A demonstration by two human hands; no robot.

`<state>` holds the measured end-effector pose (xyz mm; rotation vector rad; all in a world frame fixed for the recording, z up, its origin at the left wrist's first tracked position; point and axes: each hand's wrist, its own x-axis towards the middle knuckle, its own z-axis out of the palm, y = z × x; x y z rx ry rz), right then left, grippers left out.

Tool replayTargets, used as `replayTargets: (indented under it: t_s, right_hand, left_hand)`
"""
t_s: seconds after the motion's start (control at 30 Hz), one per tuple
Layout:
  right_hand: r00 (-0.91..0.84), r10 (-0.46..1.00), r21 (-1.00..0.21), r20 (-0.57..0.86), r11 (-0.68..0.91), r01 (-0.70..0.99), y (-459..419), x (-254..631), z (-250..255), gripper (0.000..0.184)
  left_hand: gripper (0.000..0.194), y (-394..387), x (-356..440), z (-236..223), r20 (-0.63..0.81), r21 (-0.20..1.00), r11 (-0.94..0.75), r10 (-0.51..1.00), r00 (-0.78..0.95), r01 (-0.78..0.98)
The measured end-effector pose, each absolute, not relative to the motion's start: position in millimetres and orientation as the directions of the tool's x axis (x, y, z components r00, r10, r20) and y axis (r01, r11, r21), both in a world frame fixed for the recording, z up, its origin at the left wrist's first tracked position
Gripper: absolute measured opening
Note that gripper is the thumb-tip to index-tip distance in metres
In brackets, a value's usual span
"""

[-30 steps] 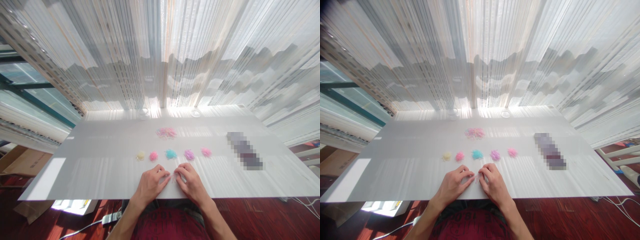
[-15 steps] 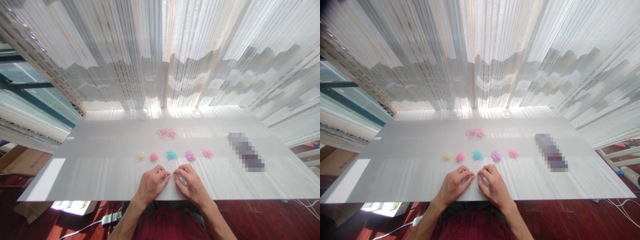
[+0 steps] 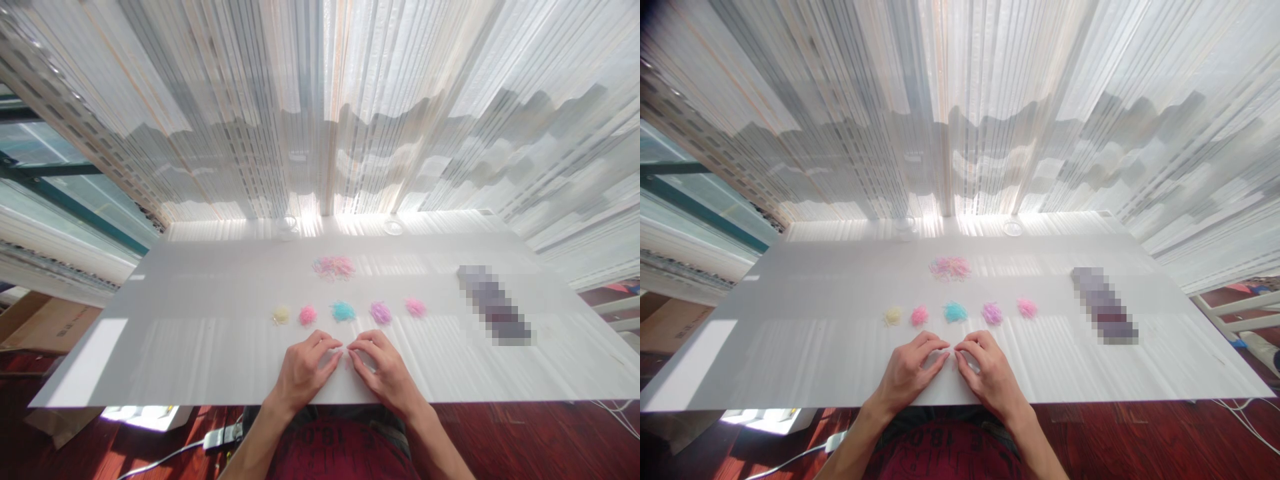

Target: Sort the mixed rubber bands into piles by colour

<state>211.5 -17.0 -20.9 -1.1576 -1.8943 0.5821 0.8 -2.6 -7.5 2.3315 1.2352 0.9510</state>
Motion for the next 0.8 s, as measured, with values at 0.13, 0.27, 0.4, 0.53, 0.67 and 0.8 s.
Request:
replayTargets:
  t_s: [0.13,0.27,0.4,0.53,0.67,0.8]
  right_hand:
    - [-0.231,0.882,-0.732,0.410,0.470,0.493,-16.7,211.8,-21.6,0.014]
    - [-0.221,0.884,-0.744,0.411,0.466,0.480,-16.3,212.2,-22.3,0.014]
    - [-0.219,0.886,-0.747,0.409,0.463,0.477,-15.8,212.3,-23.3,0.013]
    - [-0.216,0.888,-0.748,0.407,0.459,0.480,-15.3,212.1,-22.9,0.012]
    - [-0.224,0.891,-0.750,0.395,0.454,0.481,-15.5,212.3,-20.4,0.011]
    - [-0.249,0.880,-0.746,0.405,0.475,0.467,-16.1,212.9,-19.3,0.013]
  left_hand:
    - [0.015,-1.8,1.9,-7.4,0.418,0.575,-0.579,0.815,0.401,0.578]
    - [0.014,-1.3,3.3,-7.5,0.423,0.603,-0.606,0.794,0.435,0.519]
    - [0.013,-0.5,4.8,-7.9,0.467,0.603,-0.642,0.765,0.443,0.474]
    - [0.011,0.8,4.5,-5.8,0.481,0.599,-0.651,0.758,0.440,0.467]
    - [0.012,0.9,2.8,-4.5,0.479,0.607,-0.644,0.764,0.432,0.467]
    - [0.011,0.1,3.3,-5.2,0.461,0.636,-0.616,0.786,0.412,0.464]
